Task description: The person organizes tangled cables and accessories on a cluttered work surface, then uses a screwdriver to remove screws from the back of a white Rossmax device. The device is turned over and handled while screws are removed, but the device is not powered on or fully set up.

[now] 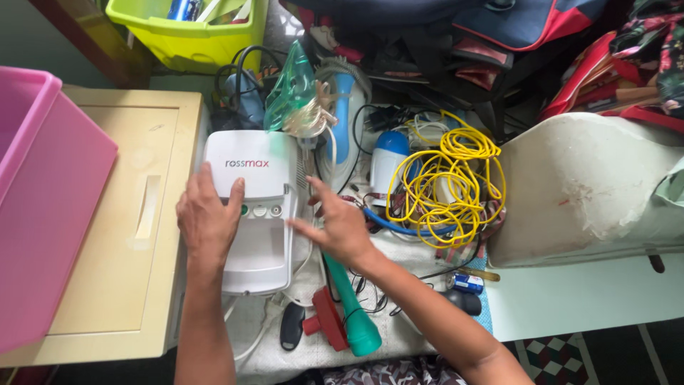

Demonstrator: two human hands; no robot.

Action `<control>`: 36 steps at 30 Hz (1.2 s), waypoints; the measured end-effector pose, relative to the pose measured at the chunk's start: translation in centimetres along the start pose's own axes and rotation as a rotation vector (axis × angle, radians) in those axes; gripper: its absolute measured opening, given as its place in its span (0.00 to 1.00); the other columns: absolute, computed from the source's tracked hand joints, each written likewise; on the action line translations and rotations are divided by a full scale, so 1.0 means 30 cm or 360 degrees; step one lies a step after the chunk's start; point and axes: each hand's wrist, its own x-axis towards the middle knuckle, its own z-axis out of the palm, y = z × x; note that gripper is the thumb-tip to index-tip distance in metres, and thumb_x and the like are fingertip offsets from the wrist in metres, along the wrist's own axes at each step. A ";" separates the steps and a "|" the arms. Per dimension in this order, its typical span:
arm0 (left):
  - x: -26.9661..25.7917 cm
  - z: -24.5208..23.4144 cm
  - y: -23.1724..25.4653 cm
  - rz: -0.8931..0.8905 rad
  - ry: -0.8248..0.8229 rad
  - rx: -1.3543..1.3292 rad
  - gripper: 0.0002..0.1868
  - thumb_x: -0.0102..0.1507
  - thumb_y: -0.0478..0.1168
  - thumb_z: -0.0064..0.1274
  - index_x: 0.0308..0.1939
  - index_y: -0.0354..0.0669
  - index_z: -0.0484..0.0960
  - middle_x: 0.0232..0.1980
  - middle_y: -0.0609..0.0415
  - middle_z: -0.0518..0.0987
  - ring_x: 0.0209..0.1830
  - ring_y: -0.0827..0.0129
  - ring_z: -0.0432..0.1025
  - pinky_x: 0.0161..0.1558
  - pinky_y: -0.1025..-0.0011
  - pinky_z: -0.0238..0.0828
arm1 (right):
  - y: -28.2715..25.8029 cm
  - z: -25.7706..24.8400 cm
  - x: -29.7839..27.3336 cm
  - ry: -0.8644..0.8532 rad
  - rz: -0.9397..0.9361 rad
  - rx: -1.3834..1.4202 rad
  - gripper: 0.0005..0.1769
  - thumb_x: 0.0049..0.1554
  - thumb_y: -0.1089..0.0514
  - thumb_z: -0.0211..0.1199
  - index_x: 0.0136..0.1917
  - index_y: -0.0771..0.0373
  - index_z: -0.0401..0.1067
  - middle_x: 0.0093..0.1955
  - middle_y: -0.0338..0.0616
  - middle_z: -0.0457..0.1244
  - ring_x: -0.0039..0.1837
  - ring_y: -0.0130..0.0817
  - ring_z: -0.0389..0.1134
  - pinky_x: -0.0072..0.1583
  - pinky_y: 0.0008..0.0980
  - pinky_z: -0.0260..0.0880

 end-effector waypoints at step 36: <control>-0.791 -0.126 0.018 -0.1221 -0.0227 -0.2378 0.55 0.49 0.42 0.52 0.80 0.42 0.50 0.65 0.32 0.67 0.63 0.46 0.70 0.60 0.51 0.71 | 0.020 -0.139 0.170 0.0307 -0.0594 -0.0283 0.53 0.55 0.41 0.74 0.80 0.63 0.51 0.76 0.60 0.57 0.76 0.56 0.60 0.74 0.46 0.60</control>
